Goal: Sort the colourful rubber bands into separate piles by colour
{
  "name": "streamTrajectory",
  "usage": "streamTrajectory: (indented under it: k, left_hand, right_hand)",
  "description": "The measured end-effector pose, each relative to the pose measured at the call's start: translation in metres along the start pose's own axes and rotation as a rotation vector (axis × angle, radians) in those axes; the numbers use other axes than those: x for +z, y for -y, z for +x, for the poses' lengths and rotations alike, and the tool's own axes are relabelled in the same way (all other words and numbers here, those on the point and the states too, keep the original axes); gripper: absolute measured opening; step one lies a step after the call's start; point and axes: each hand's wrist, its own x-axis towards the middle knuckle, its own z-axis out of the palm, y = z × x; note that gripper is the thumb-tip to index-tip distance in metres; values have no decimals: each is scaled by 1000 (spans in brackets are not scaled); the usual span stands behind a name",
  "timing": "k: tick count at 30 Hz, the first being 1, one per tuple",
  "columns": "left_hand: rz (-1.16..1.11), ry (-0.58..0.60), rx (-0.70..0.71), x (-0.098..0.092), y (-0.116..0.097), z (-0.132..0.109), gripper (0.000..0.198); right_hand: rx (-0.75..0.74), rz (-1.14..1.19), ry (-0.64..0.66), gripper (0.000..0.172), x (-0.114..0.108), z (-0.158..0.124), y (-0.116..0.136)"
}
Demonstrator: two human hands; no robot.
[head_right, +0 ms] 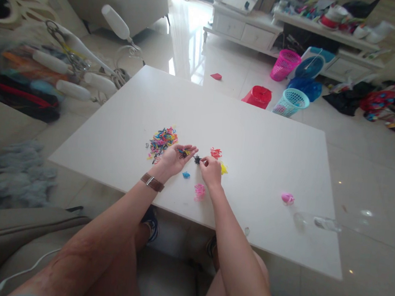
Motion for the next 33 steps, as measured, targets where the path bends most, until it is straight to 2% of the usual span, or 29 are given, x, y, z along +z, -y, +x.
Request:
streamTrajectory:
  k: [7, 12, 15, 18, 22, 25, 29, 33]
  left_hand:
    - [8, 9, -19, -1, 3, 0, 21]
    - [-6, 11, -26, 0, 3, -2, 24]
    - [6, 18, -14, 0, 3, -3, 24]
    - [29, 21, 0, 1, 4, -3, 22]
    - [99, 49, -23, 3, 8, -4, 21]
    - [123, 81, -51, 5, 11, -4, 21]
    - [86, 46, -34, 4, 10, -2, 21]
    - [23, 6, -4, 0, 5, 1, 20]
  right_hand:
    - [44, 38, -15, 15, 14, 1, 0]
    - [45, 103, -29, 22, 9, 1, 8]
    - [-15, 135, -104, 26, -3, 0, 20]
    - [-140, 147, -156, 23, -17, -4, 37]
    - [-316, 134, -55, 15, -24, -12, 53]
    - [-361, 129, 27, 12, -22, -15, 55]
    - [-290, 141, -50, 13, -24, -11, 50]
    - [-96, 175, -224, 17, -37, -1, 37]
